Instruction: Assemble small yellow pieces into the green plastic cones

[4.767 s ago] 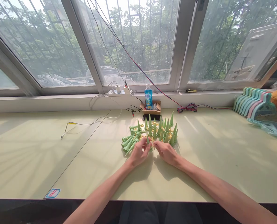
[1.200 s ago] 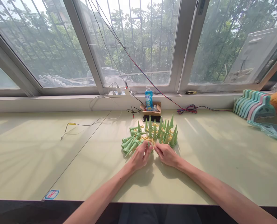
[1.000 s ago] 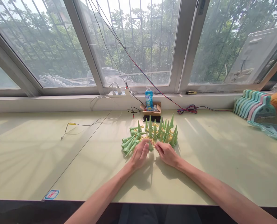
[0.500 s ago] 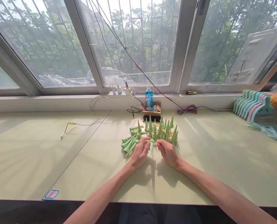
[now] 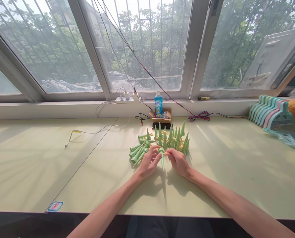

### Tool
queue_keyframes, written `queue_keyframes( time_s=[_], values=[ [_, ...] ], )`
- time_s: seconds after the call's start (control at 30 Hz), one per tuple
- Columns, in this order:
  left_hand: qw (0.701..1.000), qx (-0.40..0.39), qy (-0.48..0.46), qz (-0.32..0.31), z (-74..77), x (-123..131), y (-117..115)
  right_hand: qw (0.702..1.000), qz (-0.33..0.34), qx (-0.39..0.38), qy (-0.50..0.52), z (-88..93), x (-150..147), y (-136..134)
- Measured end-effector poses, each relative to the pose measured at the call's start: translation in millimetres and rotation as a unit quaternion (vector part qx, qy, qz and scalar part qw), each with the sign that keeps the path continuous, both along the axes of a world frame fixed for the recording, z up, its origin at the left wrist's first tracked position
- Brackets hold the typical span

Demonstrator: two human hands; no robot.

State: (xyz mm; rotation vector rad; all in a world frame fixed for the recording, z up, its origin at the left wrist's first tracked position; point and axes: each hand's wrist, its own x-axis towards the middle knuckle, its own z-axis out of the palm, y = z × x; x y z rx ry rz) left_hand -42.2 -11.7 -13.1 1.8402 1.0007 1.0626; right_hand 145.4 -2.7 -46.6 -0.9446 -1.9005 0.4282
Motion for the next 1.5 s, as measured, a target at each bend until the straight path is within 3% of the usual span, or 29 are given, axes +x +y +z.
queue_keyframes(
  time_s=[0.9,1.2,1.5],
  values=[
    [0.995,0.083,0.055,-0.008,-7.6,-2.3,0.9,0.999,0.013,-0.044,0.017,4.2,-2.5,-1.3],
    [1.000,0.017,0.016,0.010,-2.2,0.9,1.1,0.998,0.011,-0.054,0.021,5.6,-3.4,-1.1],
    [0.998,-0.044,-0.038,-0.003,-6.8,2.9,2.8,0.998,0.025,-0.061,0.011,6.7,-3.2,-1.7]
  ],
)
